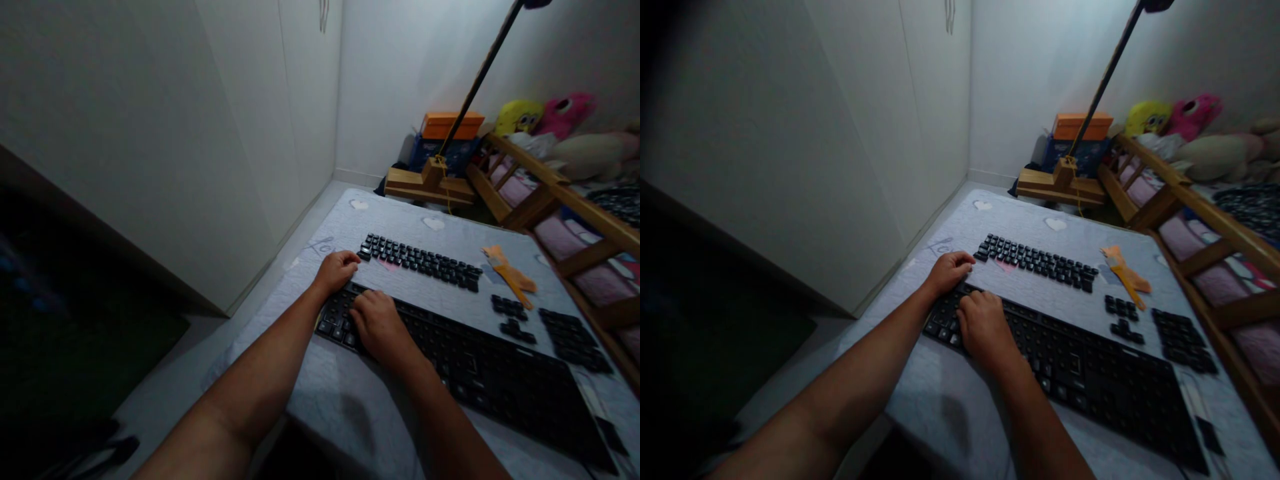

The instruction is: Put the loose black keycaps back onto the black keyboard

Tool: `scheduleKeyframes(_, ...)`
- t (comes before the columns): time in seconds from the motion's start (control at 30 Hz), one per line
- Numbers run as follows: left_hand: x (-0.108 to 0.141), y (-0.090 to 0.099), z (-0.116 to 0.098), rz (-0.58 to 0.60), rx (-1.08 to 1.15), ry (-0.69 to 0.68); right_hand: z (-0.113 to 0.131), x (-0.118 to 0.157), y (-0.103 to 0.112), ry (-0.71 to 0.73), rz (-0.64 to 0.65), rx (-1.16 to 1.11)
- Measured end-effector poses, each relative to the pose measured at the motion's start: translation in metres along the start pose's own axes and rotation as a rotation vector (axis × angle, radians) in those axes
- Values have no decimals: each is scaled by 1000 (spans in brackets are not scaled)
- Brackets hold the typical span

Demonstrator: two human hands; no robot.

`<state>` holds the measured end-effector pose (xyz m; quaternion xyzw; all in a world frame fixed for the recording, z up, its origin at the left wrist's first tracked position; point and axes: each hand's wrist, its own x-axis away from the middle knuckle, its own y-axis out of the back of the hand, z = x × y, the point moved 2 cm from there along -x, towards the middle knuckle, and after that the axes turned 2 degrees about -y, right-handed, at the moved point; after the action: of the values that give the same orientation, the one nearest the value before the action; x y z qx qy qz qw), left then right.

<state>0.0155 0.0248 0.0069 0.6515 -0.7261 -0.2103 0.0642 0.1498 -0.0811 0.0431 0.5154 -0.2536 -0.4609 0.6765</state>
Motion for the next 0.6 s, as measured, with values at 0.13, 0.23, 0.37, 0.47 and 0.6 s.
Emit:
scheduleKeyframes(0.13,0,0,0,10,5,3,-20,-6,15,-73,-114,-65)
scheduleKeyframes(0.23,-1,0,2,14,22,8,-38,-18,27,-106,-129,-44)
scheduleKeyframes(0.37,-4,1,5,-8,85,16,-63,-45,35,-160,-119,50)
scheduleKeyframes(0.47,-5,1,6,-29,119,29,-77,-68,33,-237,-102,150)
scheduleKeyframes(0.6,-6,3,5,-96,128,18,-81,-88,23,-255,-85,236)
